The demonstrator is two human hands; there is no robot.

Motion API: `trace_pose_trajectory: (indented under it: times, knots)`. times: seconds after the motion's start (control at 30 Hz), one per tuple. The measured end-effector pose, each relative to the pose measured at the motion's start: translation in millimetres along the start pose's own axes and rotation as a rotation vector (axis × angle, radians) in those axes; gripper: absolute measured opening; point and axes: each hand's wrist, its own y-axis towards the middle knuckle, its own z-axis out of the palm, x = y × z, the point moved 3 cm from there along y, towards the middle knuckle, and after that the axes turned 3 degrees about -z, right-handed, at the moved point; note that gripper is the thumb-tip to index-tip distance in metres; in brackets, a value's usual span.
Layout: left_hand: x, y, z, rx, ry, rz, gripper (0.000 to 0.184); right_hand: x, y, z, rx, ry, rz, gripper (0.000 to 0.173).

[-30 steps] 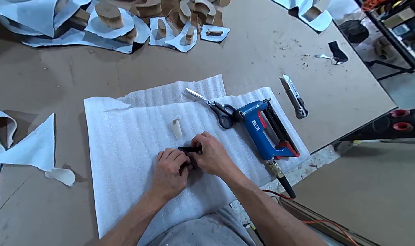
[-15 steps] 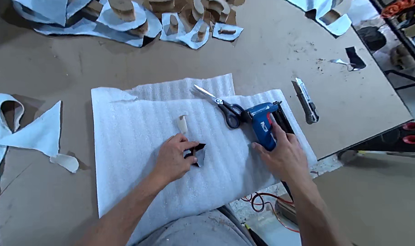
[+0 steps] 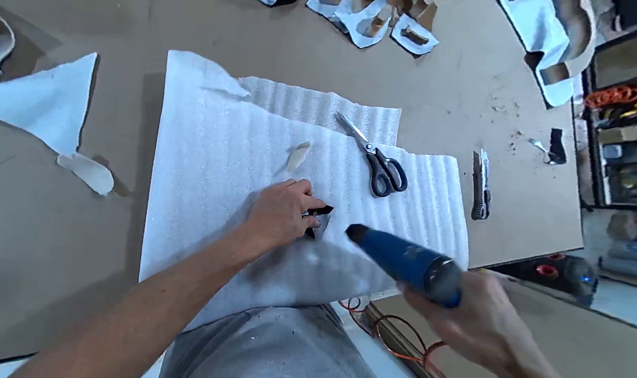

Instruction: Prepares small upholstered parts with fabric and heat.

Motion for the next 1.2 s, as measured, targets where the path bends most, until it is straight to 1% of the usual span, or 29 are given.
trace_pose_trajectory:
  times: [0.07,0.17,0.27,0.43,0.67,0.73,0.77,0.8,0.9,0.93,1.1,1.2]
  knots:
    - [-0.5,1.0,-0.8,0.000,0.000,0.018,0.027,21.7,4.5,12.8,0.029,0.029,-0.119,0.030]
    - [-0.6,2.4,-4.7,0.028,-0.005,0.009,0.026,31.7,15.5,25.6,0.045,0.020,-0.181,0.032]
    - [1.4,4.2,-4.2,0.011,-0.025,0.018,0.024,34.0,23.1,30.9,0.049,0.001,-0.178,0.033]
    - [0.8,5.2,-6.7,0.044,-0.027,0.005,0.024,32.2,29.5,34.7,0.073,-0.006,-0.168,0.032]
    - [2.6,8.3,-5.0,0.049,-0.025,0.000,0.023,31.9,33.6,35.8,0.089,-0.011,-0.157,0.031]
    - [3.9,7.1,-5.1,0.036,-0.022,0.026,0.022,31.6,34.5,35.4,0.091,-0.013,-0.161,0.031]
    - [4.4,5.7,-6.4,0.043,-0.009,0.061,0.024,31.1,35.1,35.2,0.094,-0.014,-0.162,0.031]
    - [4.1,3.6,-8.7,0.066,0.012,0.100,0.030,30.3,35.8,35.1,0.099,-0.013,-0.164,0.030]
    - [-1.1,-6.0,-13.0,0.139,0.112,0.181,0.067,28.1,36.0,35.6,0.105,-0.003,-0.164,0.030]
    - [-1.0,-7.7,-11.8,0.129,0.129,0.190,0.071,27.7,36.1,35.9,0.105,-0.001,-0.168,0.031]
    - [5.8,-5.6,-2.1,0.044,0.119,0.208,0.060,29.6,36.2,36.2,0.088,-0.003,-0.179,0.033]
    - [6.0,-5.4,-1.4,0.028,0.114,0.225,0.054,29.2,37.2,35.3,0.089,-0.012,-0.186,0.033]
